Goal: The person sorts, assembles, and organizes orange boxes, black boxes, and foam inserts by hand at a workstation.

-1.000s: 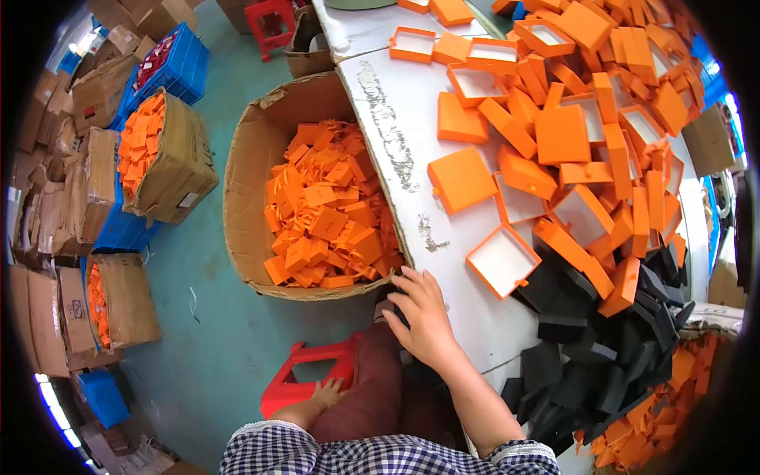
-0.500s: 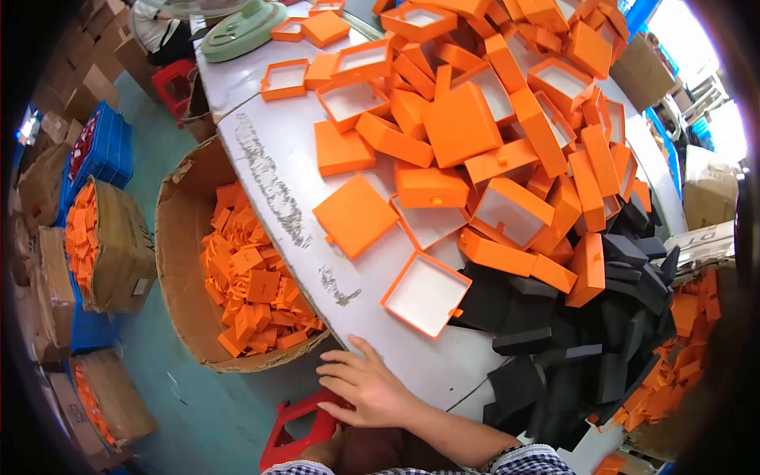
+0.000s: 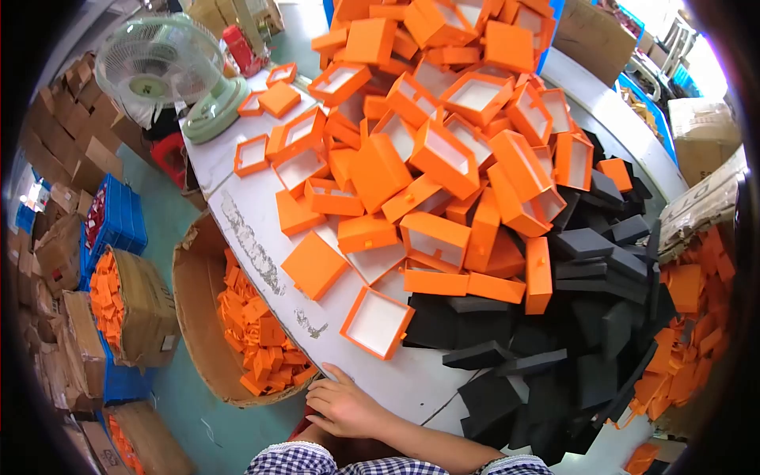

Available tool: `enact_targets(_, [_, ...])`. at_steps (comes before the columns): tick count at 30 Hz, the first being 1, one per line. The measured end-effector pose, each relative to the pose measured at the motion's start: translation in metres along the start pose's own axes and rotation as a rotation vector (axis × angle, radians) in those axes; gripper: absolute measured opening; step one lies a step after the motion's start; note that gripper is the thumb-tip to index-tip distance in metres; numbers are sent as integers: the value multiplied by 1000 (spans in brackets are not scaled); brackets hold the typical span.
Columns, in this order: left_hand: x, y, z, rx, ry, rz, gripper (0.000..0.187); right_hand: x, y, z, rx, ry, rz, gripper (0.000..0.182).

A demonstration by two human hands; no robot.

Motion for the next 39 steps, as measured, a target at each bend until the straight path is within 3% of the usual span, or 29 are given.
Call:
enact_targets(7, [50,-35,-119,-37,418,-41,51,-5,3,13,-90,21,-67,18])
enact_targets(12, [42,-37,-145,-127,612,24,49,-6,9,26,-293,0,-140,19])
enact_targets(15, [19,-10,-119,-227,558,141,49,-6,9,27,-374,-67,-159,20])
enact_targets(19, [-10,13,-79,-370,467,219,48,-5,14,33,-437,-4,-207,19])
enact_targets(21, [-37,43,-153,-309,363,260,47,-5,12,26,-428,-106,-196,18])
enact_targets(23, [-47,43,-161,-413,451,298,41,-2,8,27,-455,-128,-192,18])
enact_targets(25, [-61,40,-171,-783,-24,63,32,-2,8,31,-533,-239,-141,15])
enact_targets(27, [-112,48,-196,-672,-342,123,25,-8,-15,42,-574,-396,14,15])
enact_targets(29, [-163,58,-229,-586,-49,505,24,-31,-71,33,-582,-345,-47,19])
enact_targets(31, [-175,40,-248,-454,-127,443,23,-69,-127,9,-617,-146,-249,14])
enact_targets(33, [-181,45,-283,-865,-187,53,23,-113,-180,-30,-711,160,-298,23])
enact_targets(34, [-169,43,-302,-856,40,275,28,-141,-196,-45,-774,271,-227,32])
enact_targets(36, [-169,95,-353,-654,402,484,58,-198,-220,-80,-973,507,-39,63])
enact_targets(37, [-162,118,-367,-513,583,609,72,-225,-235,-94,-1211,469,188,77])
enact_targets(38, [-148,145,-368,-433,610,721,82,-255,-235,-101,-1368,554,318,91])
enact_targets(39, [-136,171,-360,-348,616,817,92,-282,-237,-103,-1375,551,622,104])
Point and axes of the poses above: each hand's wrist, its own x-axis towards the middle knuckle, its own z-axis out of the palm, y = z × x, the point moved 3 cm from there along x, towards the middle knuckle, and after that the axes turned 12 degrees about -z, right-handed, at the moved point
